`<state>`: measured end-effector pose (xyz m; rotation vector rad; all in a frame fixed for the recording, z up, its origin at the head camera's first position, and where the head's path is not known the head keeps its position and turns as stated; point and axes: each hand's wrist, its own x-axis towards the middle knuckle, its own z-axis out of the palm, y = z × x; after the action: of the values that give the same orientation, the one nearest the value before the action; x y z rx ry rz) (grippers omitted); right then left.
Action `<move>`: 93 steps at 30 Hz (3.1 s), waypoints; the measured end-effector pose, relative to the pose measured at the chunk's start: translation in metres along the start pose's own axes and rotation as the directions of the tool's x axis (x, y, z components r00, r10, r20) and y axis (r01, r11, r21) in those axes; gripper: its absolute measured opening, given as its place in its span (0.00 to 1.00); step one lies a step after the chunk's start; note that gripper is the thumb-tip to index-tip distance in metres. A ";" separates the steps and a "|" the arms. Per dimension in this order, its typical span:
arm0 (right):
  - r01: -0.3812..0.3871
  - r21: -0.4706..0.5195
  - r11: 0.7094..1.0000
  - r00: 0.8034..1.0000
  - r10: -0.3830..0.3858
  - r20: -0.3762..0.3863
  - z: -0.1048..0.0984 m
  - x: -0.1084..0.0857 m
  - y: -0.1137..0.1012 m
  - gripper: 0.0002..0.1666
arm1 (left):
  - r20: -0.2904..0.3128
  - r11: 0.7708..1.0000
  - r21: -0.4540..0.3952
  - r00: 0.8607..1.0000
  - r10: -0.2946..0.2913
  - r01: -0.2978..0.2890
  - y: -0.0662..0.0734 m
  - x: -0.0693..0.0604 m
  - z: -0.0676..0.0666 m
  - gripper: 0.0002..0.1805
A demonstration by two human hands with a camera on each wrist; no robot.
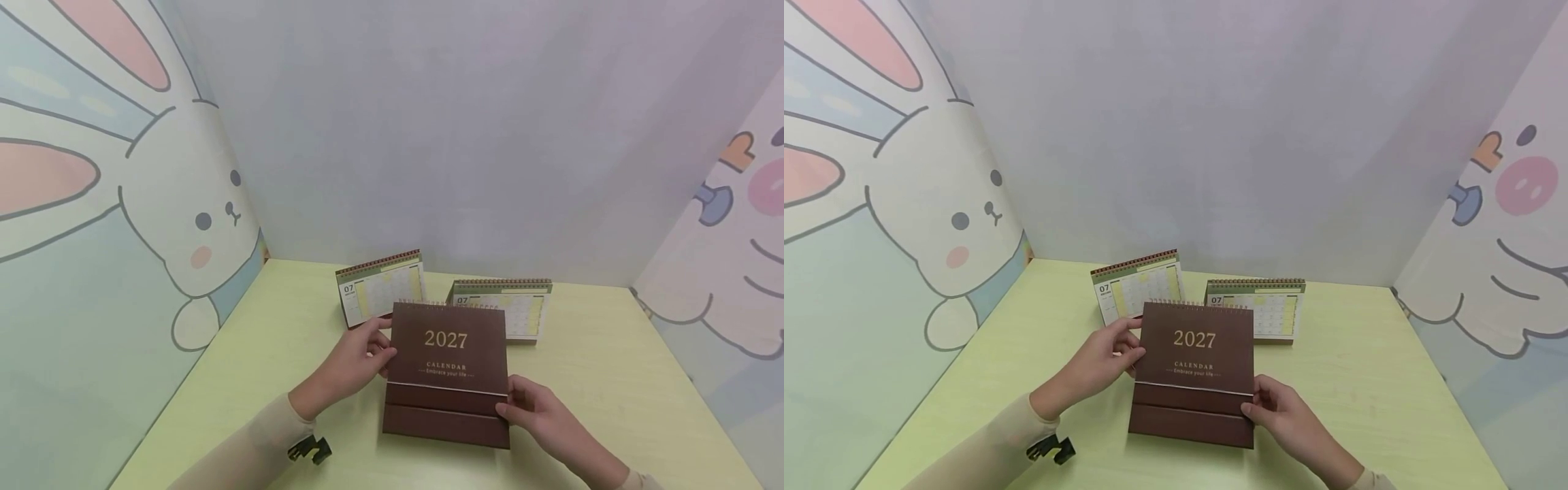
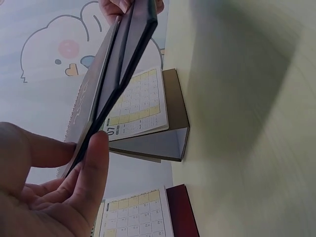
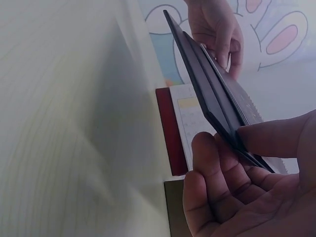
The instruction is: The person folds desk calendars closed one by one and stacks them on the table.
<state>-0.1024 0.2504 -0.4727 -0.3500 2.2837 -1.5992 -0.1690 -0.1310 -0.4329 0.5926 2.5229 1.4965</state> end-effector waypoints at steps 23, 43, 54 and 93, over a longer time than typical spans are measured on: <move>0.021 -0.096 0.995 1.000 -0.021 0.001 0.004 -0.003 0.003 0.09 | 0.040 0.999 -0.013 0.998 -0.051 0.052 -0.008 0.001 0.009 0.32; 0.065 -0.105 0.992 0.997 -0.061 0.037 0.005 -0.004 0.012 0.09 | 0.081 0.993 -0.006 0.989 -0.120 0.121 -0.014 -0.003 0.016 0.32; 0.036 -0.135 0.990 0.999 -0.032 0.033 0.006 -0.005 0.018 0.09 | 0.099 0.993 -0.004 0.988 -0.119 0.120 -0.021 -0.004 0.021 0.32; -0.074 -0.173 0.982 0.997 0.079 0.019 0.011 -0.005 0.017 0.09 | 0.134 0.991 0.028 0.982 -0.132 0.130 -0.035 -0.003 0.028 0.31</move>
<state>-0.0938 0.2483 -0.4913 -0.3182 2.3923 -1.3561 -0.1659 -0.1240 -0.4773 0.5018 2.4244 1.3422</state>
